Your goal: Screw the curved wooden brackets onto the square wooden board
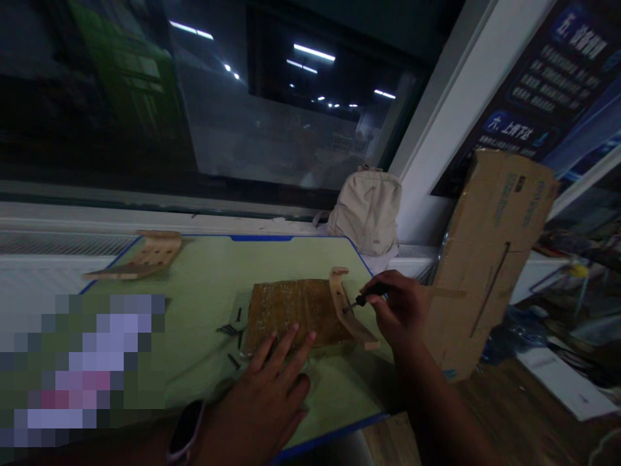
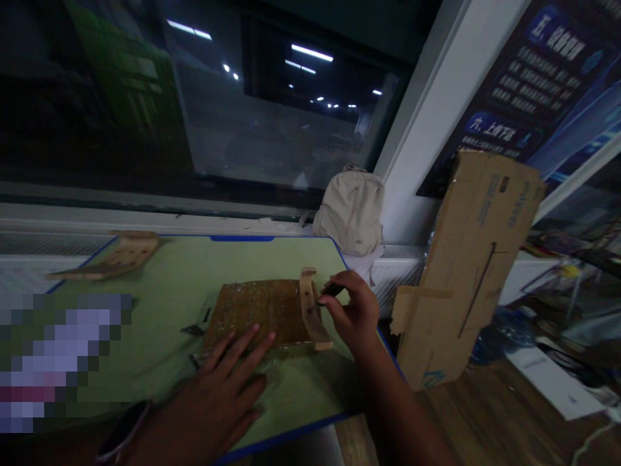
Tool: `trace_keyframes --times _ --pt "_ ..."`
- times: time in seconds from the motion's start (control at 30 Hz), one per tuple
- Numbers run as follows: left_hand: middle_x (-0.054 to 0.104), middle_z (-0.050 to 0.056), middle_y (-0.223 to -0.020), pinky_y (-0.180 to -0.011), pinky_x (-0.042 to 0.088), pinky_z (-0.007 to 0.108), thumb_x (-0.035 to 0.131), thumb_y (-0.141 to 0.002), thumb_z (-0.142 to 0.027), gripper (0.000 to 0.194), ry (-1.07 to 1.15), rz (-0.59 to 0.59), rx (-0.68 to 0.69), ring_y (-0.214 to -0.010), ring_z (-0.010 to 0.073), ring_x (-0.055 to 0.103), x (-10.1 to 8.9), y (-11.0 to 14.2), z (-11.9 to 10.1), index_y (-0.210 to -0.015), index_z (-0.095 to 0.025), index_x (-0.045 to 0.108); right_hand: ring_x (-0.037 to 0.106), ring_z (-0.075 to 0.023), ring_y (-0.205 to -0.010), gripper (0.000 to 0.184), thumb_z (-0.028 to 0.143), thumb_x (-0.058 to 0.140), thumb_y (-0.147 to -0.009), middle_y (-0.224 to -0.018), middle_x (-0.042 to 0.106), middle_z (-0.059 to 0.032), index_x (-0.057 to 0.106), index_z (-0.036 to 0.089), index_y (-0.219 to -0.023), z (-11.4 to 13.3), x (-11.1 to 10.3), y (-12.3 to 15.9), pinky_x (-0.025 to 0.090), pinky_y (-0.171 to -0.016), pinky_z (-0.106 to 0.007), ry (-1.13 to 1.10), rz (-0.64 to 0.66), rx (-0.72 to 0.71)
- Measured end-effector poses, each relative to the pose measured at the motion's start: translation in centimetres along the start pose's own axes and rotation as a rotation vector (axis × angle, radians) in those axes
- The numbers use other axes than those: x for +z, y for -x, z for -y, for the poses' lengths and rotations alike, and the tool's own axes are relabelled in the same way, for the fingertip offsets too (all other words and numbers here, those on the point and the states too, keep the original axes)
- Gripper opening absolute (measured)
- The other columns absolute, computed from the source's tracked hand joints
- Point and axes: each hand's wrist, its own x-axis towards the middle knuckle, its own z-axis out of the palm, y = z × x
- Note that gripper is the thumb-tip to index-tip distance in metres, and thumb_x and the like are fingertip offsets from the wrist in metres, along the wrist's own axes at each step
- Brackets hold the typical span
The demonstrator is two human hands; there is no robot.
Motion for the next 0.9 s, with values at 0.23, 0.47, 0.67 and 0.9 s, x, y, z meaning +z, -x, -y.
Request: trace_keyframes --times 0.23,0.47,0.67,0.9 --pt "0.037 0.013 -0.161 -0.122 -0.006 0.047 0.073 -0.088 -0.047 0.03 0.0 0.019 -0.005 -0.154 0.0356 0.016 -0.2 0.0 -0.1 -0.098 -0.021 0.061 0.074 -0.0226 -0.099 0.026 0.023 0.058 -0.098 -0.107 0.075 -0.0077 0.068 0.029 -0.12 1.2 0.6 -0.2 0.062 -0.085 -0.044 -0.101 0.076 0.118" --pt "0.04 0.013 -0.159 -0.122 -0.006 0.045 0.077 -0.084 -0.047 0.032 -0.004 -0.022 -0.005 -0.153 0.0344 0.018 -0.2 -0.2 -0.1 -0.094 -0.021 0.061 0.066 -0.0151 -0.078 0.021 0.017 0.071 -0.087 -0.086 0.067 -0.001 0.071 0.028 -0.106 0.6 0.3 -1.0 0.054 -0.065 -0.028 0.024 -0.085 0.081" --pt "0.041 0.012 -0.159 -0.122 -0.005 0.046 0.076 -0.084 -0.049 0.033 -0.024 -0.013 0.001 -0.152 0.035 0.021 -0.3 -0.1 -0.1 -0.095 -0.021 0.062 0.067 -0.0216 -0.104 0.032 0.02 0.052 -0.099 -0.106 0.071 -0.0069 0.071 0.032 -0.123 1.2 -0.1 -0.9 0.055 -0.088 -0.041 0.045 0.069 0.037" --pt "0.041 0.012 -0.158 -0.122 -0.006 0.045 0.076 -0.084 -0.049 0.034 -0.014 -0.015 -0.004 -0.152 0.0348 0.02 -0.2 -0.1 0.0 -0.096 -0.021 0.062 0.067 -0.0162 -0.082 0.03 0.016 0.067 -0.09 -0.095 0.064 -0.0014 0.071 0.033 -0.114 0.5 0.3 -0.7 0.056 -0.068 -0.032 0.017 -0.046 0.141"
